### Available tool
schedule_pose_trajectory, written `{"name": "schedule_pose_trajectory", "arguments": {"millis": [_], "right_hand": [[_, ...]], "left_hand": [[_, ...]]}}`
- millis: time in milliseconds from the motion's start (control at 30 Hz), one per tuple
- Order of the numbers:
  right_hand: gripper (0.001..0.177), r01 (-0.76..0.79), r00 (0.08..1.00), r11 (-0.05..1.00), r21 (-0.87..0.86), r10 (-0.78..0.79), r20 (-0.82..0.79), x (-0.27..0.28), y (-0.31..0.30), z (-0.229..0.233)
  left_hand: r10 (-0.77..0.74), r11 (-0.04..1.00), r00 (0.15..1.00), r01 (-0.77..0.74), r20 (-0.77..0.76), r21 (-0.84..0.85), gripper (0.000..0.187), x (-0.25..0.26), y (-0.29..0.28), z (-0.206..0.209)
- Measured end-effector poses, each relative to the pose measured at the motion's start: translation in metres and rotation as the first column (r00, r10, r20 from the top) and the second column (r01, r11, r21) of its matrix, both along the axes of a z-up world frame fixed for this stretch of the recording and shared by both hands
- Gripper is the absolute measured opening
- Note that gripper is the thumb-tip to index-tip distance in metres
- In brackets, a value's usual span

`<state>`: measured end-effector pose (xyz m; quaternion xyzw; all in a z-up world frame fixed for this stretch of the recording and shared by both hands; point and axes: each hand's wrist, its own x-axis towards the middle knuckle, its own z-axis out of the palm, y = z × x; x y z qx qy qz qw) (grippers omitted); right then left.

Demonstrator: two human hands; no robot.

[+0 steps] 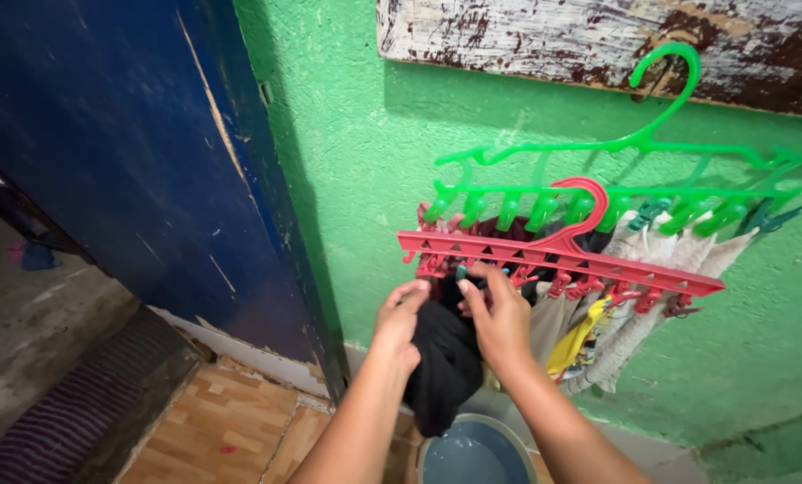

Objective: The person removes socks and underwear from a drying rack into a bucket, washes them, and hangs them back up. They then pour the dirty water onto the floor and refill the bucket from a faucet.

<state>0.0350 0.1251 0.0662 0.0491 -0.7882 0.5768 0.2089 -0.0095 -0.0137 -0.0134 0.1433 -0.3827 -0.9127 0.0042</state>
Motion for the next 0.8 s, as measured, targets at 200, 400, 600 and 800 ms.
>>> {"name": "schedule_pose_trajectory", "arguments": {"millis": [200,400,600,800], "right_hand": [[0.023,-0.224,0.900,0.885,0.408,0.348,-0.262,0.001,0.022,-0.057],[0.014,-0.142,0.972,0.932,-0.333,0.194,0.130,-0.024,0.037,-0.084],[0.021,-0.168,0.894,0.665,-0.728,0.413,0.171,-0.015,0.048,-0.056],[0.023,-0.352,0.851,0.684,-0.639,0.518,0.087,-0.008,0.065,-0.045]], "left_hand": [[-0.054,0.997,0.993,0.047,0.105,0.068,0.030,0.023,-0.016,0.005],[-0.165,0.982,0.978,0.151,0.125,0.111,0.026,0.038,-0.017,0.001],[-0.154,0.988,0.974,0.154,0.166,0.008,0.026,0.044,-0.015,-0.002],[-0.033,0.996,0.982,0.047,0.186,-0.072,0.023,0.037,-0.019,-0.014]]}}
